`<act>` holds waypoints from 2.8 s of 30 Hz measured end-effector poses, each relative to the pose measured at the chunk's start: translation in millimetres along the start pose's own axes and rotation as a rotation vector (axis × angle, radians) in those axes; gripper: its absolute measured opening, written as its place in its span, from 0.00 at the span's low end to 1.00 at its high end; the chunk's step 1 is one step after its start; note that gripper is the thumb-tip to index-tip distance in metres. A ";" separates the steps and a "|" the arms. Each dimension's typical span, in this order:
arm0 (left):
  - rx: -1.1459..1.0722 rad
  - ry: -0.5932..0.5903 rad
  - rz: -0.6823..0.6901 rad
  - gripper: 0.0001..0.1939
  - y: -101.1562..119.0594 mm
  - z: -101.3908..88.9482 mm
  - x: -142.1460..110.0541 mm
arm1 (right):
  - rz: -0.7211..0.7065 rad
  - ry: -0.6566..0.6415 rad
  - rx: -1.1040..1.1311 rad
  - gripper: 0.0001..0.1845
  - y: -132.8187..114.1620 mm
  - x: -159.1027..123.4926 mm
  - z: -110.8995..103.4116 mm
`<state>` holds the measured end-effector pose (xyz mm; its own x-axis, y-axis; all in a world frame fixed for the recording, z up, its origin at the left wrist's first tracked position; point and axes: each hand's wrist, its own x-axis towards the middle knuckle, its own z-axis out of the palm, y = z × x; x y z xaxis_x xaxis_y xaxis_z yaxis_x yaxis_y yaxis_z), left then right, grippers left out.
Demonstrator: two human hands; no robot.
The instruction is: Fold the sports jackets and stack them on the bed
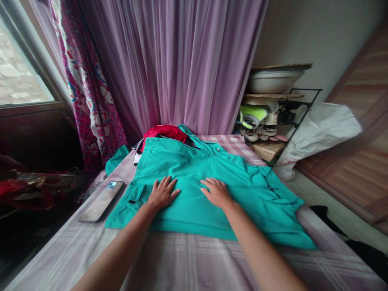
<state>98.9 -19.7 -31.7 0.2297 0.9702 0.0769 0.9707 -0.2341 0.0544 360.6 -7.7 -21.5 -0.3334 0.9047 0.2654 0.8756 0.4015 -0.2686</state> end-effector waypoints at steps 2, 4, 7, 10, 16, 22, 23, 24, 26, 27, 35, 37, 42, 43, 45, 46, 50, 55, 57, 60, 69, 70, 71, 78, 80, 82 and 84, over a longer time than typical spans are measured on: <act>-0.006 0.025 0.012 0.32 -3.4 3.1 -1.2 | 0.057 0.017 -0.029 0.21 7.5 -4.6 9.9; -0.013 0.048 0.023 0.32 -5.4 4.7 -1.9 | 0.071 0.054 -0.023 0.20 12.8 -8.3 16.1; -0.008 0.050 0.017 0.32 -4.4 4.1 -1.9 | 0.072 0.106 0.019 0.17 16.0 -9.5 18.1; 0.012 0.031 0.001 0.33 -1.3 -0.2 0.3 | 0.090 0.105 0.031 0.14 15.6 -7.7 13.5; 0.014 0.005 0.018 0.34 2.7 -5.3 8.4 | 0.229 0.000 -0.071 0.12 11.2 -8.1 -0.1; -0.016 0.037 0.040 0.32 2.6 1.6 8.3 | 0.106 0.130 -0.033 0.26 -13.6 -7.2 -9.3; -0.018 0.041 0.041 0.32 2.1 2.7 8.2 | 0.040 0.119 -0.021 0.27 -19.6 -7.4 -9.6; -0.021 0.049 0.042 0.32 1.3 3.7 8.2 | -0.021 0.081 -0.012 0.28 -24.9 -8.1 -9.2; -0.029 0.079 0.040 0.31 -0.5 5.4 8.4 | -0.085 -0.047 -0.007 0.29 -32.3 -11.0 -5.7; -0.036 0.097 0.039 0.30 -1.5 5.8 8.6 | -0.089 -0.114 -0.010 0.29 -34.0 -12.9 -3.1; -0.044 0.098 0.064 0.27 -1.1 -3.3 7.7 | -0.045 -0.158 -0.016 0.28 -27.0 -22.9 3.9; -0.041 0.063 0.051 0.28 0.0 -4.7 7.8 | -0.074 -0.124 -0.012 0.26 -12.8 -30.3 0.5; -0.043 0.086 0.047 0.28 -0.2 -2.3 8.3 | -0.094 0.064 0.010 0.21 62.2 -70.1 -14.2; -0.043 0.090 0.048 0.28 -0.4 -1.9 8.4 | -0.058 0.098 0.002 0.21 79.1 -79.0 -18.1; -0.043 0.086 0.046 0.28 -0.5 -1.9 8.6 | 0.035 0.156 -0.033 0.21 107.9 -94.0 -25.7; -0.042 0.079 0.044 0.28 -0.3 -2.2 8.8 | 0.074 0.176 -0.051 0.22 118.4 -99.4 -28.9; -0.038 0.055 0.038 0.28 1.0 -4.3 9.4 | 0.121 0.194 -0.091 0.24 132.5 -105.6 -37.7; -0.056 0.070 0.041 0.28 1.6 -3.9 8.9 | 0.158 0.191 -0.152 0.23 107.3 -94.7 -47.1; -0.057 0.079 0.042 0.28 1.1 -3.1 8.7 | 0.148 0.201 -0.151 0.24 93.9 -91.6 -46.9; -0.050 0.077 0.044 0.29 0.2 -1.8 8.7 | 0.077 0.139 -0.148 0.23 82.6 -91.8 -38.8; -0.054 0.111 0.042 0.28 1.2 0.4 8.9 | 0.196 0.025 -0.307 0.21 100.4 -89.3 -39.2; -0.048 0.112 0.041 0.28 1.5 0.6 8.8 | 0.200 0.010 -0.320 0.21 95.3 -82.7 -43.7; -0.044 0.111 0.040 0.28 1.9 0.7 8.5 | 0.193 0.008 -0.320 0.21 87.9 -74.2 -48.1; -0.037 0.101 0.025 0.28 3.9 -0.9 5.5 | -0.012 0.159 -0.069 0.21 18.9 -0.2 -36.0; -0.046 0.095 0.024 0.28 3.9 -1.5 4.9 | -0.022 0.142 -0.030 0.21 10.8 9.3 -15.4; -0.059 0.090 0.020 0.28 3.7 -1.4 4.4 | -0.008 0.115 -0.017 0.20 10.9 11.3 6.0; -0.075 0.088 0.018 0.28 3.7 -0.2 3.7 | 0.010 0.119 0.003 0.19 16.3 9.0 22.8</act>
<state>103.3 -17.0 -31.0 0.2366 0.9574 0.1658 0.9577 -0.2585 0.1261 363.9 10.4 -44.7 -0.2804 0.8853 0.3710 0.8776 0.3930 -0.2745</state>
